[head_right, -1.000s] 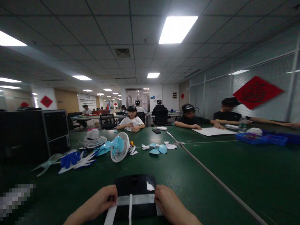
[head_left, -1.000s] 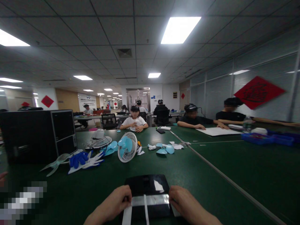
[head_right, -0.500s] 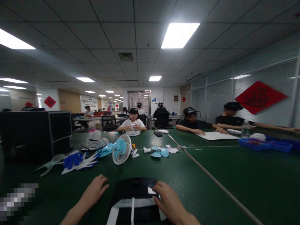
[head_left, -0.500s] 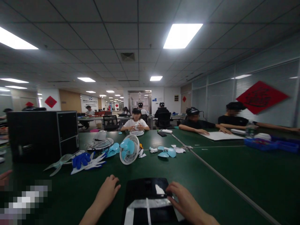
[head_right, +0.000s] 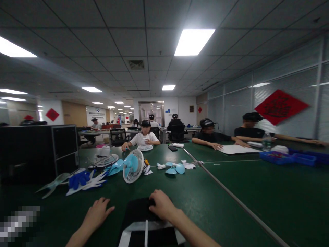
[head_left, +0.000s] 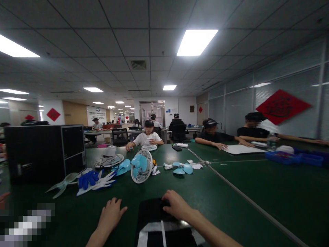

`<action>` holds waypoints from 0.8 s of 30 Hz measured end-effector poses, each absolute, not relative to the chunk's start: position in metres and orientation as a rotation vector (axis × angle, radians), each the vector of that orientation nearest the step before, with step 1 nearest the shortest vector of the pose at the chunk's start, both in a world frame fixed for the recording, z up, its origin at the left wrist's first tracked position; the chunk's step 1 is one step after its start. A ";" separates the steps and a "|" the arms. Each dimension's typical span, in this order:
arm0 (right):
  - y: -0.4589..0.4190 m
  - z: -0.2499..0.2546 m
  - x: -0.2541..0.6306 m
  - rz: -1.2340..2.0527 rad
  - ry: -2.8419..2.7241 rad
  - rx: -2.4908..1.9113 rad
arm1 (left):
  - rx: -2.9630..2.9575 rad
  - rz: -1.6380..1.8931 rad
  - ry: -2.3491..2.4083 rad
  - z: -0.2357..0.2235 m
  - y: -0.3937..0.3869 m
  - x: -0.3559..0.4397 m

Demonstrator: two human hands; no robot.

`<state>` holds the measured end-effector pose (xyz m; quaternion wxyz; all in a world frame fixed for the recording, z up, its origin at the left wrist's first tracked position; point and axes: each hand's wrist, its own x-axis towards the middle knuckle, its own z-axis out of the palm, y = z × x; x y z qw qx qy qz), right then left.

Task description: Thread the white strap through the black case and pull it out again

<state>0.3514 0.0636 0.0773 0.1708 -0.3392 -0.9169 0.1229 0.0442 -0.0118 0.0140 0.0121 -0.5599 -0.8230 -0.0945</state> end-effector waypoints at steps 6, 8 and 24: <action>0.065 0.081 0.339 0.289 -2.639 -0.925 | -1.787 -0.296 -2.575 0.010 -0.007 0.037; 0.064 0.082 0.341 0.278 -2.629 -0.922 | -1.786 -0.291 -2.586 0.010 -0.007 0.036; 0.094 0.085 0.540 0.233 -2.095 -1.496 | -1.836 -0.247 -2.638 0.017 -0.010 0.039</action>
